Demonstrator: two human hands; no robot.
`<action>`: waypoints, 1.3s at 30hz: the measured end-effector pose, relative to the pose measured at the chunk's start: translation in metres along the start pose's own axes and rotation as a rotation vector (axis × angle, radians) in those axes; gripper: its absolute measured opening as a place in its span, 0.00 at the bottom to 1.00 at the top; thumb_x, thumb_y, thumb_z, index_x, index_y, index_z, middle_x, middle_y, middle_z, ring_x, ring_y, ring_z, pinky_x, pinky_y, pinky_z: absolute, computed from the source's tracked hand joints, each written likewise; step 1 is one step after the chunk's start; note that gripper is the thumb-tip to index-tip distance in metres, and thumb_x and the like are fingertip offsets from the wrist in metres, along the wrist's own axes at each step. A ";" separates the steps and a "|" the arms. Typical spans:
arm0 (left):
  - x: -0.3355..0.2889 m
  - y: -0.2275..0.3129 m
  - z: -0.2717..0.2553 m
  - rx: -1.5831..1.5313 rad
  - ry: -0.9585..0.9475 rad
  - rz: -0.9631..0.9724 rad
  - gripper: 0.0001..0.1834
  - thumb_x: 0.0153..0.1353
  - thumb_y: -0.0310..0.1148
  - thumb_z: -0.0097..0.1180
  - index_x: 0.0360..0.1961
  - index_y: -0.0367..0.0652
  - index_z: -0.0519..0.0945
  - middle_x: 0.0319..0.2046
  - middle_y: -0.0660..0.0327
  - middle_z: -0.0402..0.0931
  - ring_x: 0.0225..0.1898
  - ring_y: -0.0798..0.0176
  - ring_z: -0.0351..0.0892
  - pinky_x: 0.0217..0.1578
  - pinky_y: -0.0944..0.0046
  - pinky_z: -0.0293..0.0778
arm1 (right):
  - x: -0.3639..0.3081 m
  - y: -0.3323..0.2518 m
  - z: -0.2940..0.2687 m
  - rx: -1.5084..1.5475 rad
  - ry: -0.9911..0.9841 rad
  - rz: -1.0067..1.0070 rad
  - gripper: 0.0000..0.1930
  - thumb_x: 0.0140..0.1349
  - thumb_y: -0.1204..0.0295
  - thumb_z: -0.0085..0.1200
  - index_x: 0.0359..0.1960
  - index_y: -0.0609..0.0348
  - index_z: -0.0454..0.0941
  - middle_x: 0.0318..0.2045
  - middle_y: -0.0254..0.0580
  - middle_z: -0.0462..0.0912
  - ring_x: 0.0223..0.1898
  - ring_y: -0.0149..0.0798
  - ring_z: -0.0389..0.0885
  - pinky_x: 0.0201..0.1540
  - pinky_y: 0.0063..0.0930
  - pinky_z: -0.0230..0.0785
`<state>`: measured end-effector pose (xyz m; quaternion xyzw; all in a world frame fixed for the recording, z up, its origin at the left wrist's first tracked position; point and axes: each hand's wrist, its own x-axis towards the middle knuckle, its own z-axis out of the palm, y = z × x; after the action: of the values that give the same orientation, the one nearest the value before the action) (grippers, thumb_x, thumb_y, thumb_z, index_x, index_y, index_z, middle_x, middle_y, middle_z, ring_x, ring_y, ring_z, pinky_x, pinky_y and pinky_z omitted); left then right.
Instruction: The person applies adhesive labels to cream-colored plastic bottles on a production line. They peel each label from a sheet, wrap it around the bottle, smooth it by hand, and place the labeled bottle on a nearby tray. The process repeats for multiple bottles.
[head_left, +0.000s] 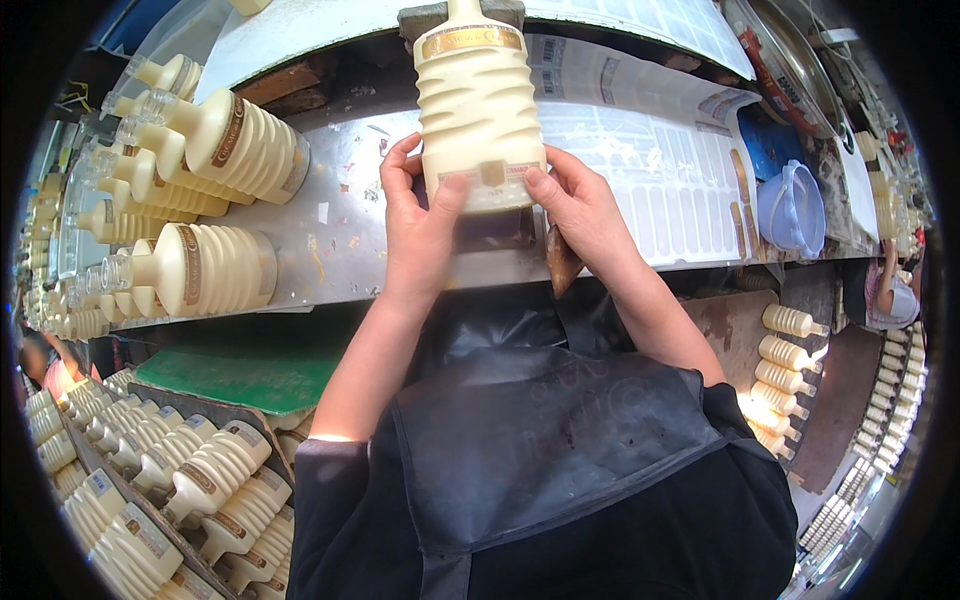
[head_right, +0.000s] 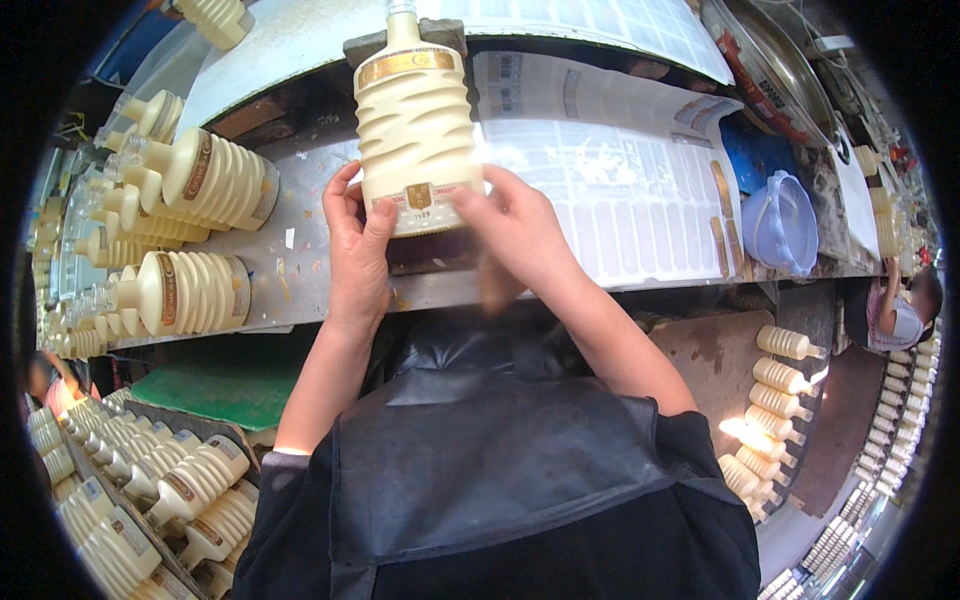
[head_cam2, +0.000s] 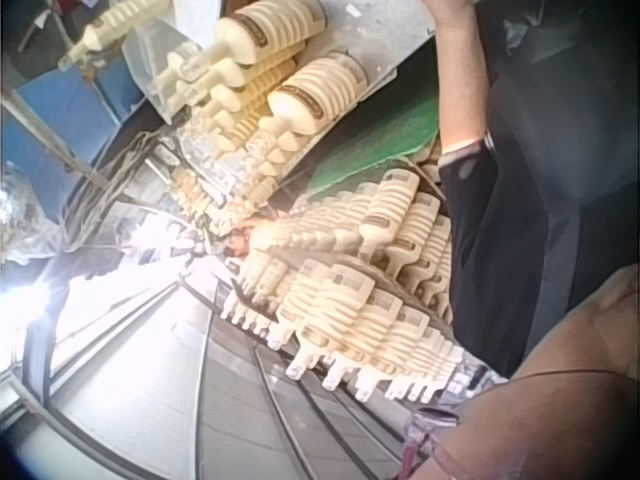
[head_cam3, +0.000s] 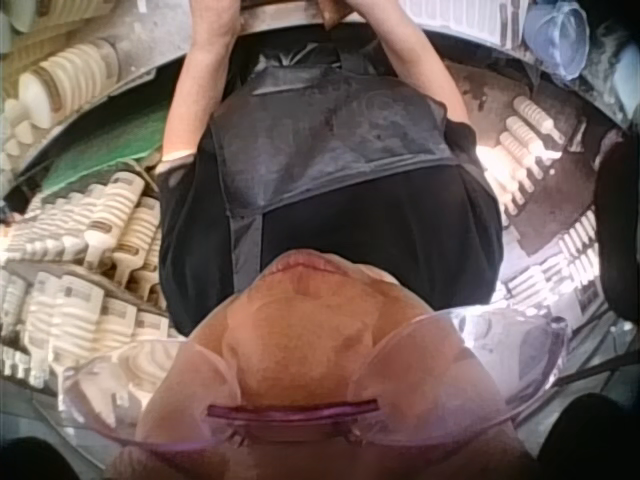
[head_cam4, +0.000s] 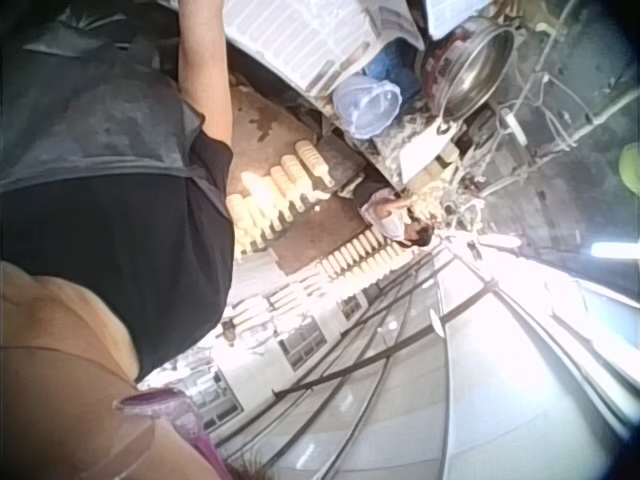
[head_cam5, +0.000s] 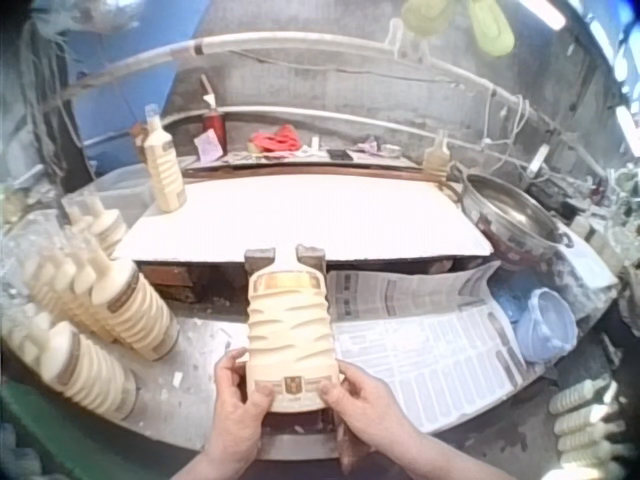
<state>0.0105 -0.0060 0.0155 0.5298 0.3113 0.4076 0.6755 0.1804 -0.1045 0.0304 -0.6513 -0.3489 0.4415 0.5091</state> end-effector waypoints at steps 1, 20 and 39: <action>0.000 0.000 0.000 0.003 0.010 -0.002 0.39 0.67 0.40 0.65 0.70 0.40 0.57 0.56 0.53 0.66 0.59 0.60 0.68 0.64 0.58 0.66 | 0.000 0.000 0.001 -0.001 0.001 0.003 0.26 0.76 0.63 0.55 0.67 0.71 0.70 0.53 0.43 0.84 0.54 0.28 0.79 0.59 0.25 0.70; -0.001 -0.007 -0.019 0.585 -0.014 0.249 0.49 0.47 0.43 0.81 0.67 0.39 0.68 0.56 0.56 0.73 0.60 0.56 0.71 0.67 0.57 0.63 | -0.012 -0.017 -0.004 -0.019 0.122 0.005 0.23 0.78 0.53 0.49 0.57 0.63 0.77 0.28 0.25 0.72 0.25 0.18 0.66 0.29 0.12 0.59; -0.006 0.008 -0.006 0.857 0.126 0.583 0.42 0.44 0.46 0.80 0.60 0.42 0.77 0.48 0.58 0.80 0.50 0.52 0.78 0.61 0.49 0.63 | -0.014 -0.022 -0.012 0.172 0.156 0.125 0.21 0.76 0.62 0.48 0.55 0.68 0.82 0.26 0.25 0.73 0.27 0.21 0.67 0.31 0.18 0.61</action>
<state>0.0006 -0.0081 0.0214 0.7979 0.3297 0.4456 0.2367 0.1866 -0.1158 0.0559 -0.6582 -0.2278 0.4486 0.5600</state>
